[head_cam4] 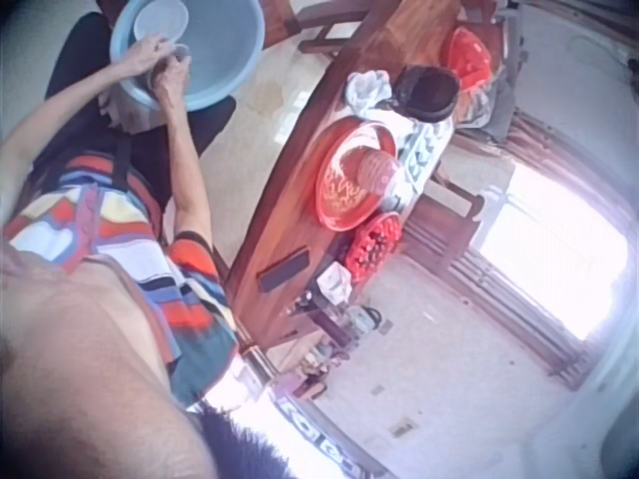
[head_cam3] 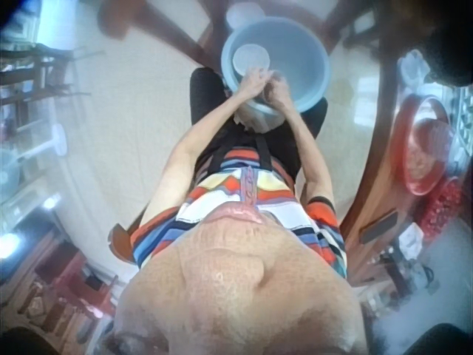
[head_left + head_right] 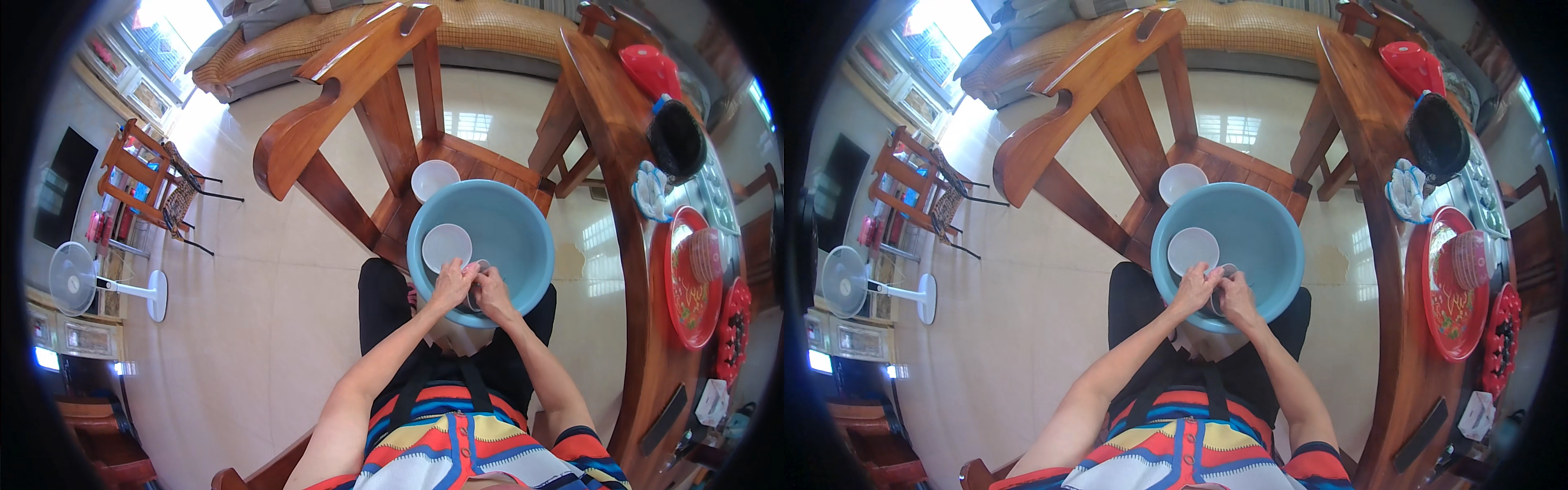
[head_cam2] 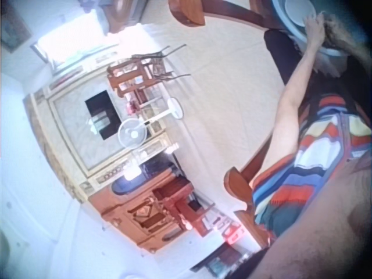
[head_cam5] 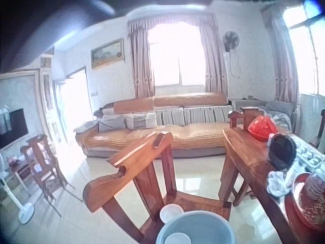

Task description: The person washes small bowls in a basin of water using a cloth. They scrub each bowl, immersing them in the water, and then place the washed bowls on the table.

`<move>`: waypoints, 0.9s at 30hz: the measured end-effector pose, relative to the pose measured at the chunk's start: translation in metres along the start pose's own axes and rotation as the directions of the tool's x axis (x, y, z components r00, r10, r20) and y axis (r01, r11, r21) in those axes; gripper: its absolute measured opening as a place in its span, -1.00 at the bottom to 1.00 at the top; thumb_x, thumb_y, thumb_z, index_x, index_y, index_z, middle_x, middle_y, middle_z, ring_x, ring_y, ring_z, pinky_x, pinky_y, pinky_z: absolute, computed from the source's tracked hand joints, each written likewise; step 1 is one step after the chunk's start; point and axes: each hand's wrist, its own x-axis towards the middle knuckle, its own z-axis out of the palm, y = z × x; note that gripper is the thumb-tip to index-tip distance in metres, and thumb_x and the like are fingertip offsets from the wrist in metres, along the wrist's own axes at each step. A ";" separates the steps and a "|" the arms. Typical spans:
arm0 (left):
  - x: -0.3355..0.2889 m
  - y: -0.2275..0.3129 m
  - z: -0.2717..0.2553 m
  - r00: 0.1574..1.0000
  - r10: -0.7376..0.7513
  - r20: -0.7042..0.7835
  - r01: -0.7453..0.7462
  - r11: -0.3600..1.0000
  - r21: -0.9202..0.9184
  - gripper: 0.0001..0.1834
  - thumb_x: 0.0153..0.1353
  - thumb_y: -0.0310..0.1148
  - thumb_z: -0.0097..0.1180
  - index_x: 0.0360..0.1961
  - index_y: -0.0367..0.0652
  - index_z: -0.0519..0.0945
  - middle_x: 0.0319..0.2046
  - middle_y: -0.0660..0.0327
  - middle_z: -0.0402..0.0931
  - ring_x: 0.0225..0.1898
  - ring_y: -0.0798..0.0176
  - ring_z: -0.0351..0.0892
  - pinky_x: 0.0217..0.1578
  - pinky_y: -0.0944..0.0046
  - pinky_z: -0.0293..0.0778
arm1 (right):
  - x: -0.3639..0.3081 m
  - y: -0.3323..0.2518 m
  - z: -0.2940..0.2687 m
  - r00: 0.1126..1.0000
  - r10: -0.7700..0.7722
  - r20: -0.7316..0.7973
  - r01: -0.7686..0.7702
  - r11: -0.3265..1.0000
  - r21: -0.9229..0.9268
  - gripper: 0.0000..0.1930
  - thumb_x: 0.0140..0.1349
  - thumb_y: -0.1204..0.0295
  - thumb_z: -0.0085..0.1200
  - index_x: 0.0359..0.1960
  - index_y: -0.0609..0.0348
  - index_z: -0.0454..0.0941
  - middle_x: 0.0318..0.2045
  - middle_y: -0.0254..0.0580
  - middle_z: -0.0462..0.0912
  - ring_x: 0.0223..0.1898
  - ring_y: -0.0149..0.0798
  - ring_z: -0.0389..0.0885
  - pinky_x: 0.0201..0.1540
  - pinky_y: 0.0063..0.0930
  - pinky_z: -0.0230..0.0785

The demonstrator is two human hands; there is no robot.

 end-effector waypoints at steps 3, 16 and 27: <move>0.005 -0.006 -0.001 0.990 -0.061 0.125 0.058 0.998 0.026 -0.45 0.22 0.01 -0.08 -0.22 -0.40 0.46 -0.41 -0.13 0.51 -0.29 -0.12 0.53 -0.26 0.03 0.46 | 0.005 0.006 0.002 0.992 0.120 -0.040 -0.123 0.988 -0.098 -0.72 -0.07 0.52 0.12 -0.24 0.17 0.55 -0.33 0.07 0.48 -0.23 0.15 0.49 -0.25 -0.11 0.40; 0.027 -0.021 0.001 0.864 -0.351 0.361 0.503 0.577 -0.643 -0.52 0.28 -0.05 -0.14 0.03 -0.21 0.39 -0.29 0.17 0.47 -0.30 0.22 0.50 -0.38 0.06 0.52 | 0.021 0.012 0.020 0.985 -0.051 0.165 -0.028 0.897 0.441 -0.73 -0.03 0.60 0.03 -0.22 0.21 0.53 -0.39 -0.11 0.58 -0.32 -0.23 0.57 -0.21 -0.42 0.40; 0.016 -0.004 -0.011 0.787 -0.302 0.537 0.611 0.496 -0.617 -0.60 0.23 -0.09 -0.04 0.00 -0.06 0.40 -0.23 0.19 0.42 -0.38 0.15 0.50 -0.31 -0.12 0.51 | 0.035 0.028 0.017 0.977 0.125 -0.172 -0.089 0.975 0.203 -0.73 -0.07 0.57 0.02 -0.26 0.20 0.58 -0.40 -0.06 0.63 -0.37 -0.07 0.60 -0.30 -0.29 0.42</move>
